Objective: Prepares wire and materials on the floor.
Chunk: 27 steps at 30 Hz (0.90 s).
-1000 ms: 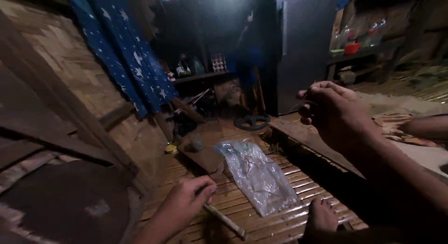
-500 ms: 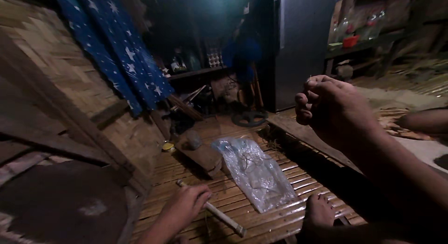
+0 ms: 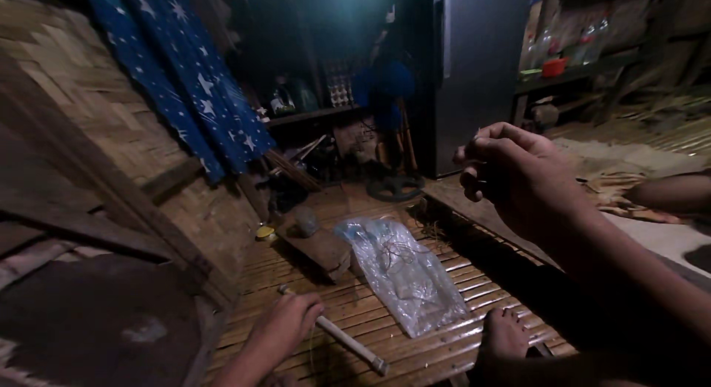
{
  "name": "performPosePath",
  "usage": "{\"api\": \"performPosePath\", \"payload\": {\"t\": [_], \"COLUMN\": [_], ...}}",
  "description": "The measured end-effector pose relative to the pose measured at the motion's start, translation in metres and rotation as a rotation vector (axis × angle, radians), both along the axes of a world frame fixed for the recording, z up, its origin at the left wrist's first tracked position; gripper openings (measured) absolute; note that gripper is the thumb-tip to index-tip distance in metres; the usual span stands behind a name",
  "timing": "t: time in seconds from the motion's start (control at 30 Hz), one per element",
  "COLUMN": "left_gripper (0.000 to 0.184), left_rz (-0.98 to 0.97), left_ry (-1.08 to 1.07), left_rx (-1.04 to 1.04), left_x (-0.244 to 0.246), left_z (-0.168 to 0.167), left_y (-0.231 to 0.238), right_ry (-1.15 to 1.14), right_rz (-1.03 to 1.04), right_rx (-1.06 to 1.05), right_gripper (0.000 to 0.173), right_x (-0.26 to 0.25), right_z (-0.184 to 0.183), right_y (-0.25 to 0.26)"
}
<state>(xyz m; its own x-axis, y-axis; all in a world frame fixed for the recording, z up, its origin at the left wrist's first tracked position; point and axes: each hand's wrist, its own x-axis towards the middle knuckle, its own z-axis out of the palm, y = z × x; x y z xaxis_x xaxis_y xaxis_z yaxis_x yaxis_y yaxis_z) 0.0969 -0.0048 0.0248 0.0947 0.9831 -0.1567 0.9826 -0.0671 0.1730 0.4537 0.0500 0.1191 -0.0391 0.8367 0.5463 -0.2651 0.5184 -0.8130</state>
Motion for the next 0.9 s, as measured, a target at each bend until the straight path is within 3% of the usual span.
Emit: {"api": "performPosePath", "payload": {"t": [0.63,0.9], "left_gripper": [0.034,0.034], "left_rz": [0.097,0.124], "left_ry": [0.128,0.175], "left_rx": [-0.152,-0.161], "left_x": [-0.009,-0.014], "left_z": [-0.006,-0.005], "left_y": [0.006,0.006], "right_ry": [-0.05,0.047], "right_rz": [-0.024,0.046], "right_rx": [0.02,-0.077], "right_gripper": [0.014,0.02], "right_x": [-0.004,-0.007], "right_z": [-0.004,-0.003], "right_y": [0.002,0.003]}}
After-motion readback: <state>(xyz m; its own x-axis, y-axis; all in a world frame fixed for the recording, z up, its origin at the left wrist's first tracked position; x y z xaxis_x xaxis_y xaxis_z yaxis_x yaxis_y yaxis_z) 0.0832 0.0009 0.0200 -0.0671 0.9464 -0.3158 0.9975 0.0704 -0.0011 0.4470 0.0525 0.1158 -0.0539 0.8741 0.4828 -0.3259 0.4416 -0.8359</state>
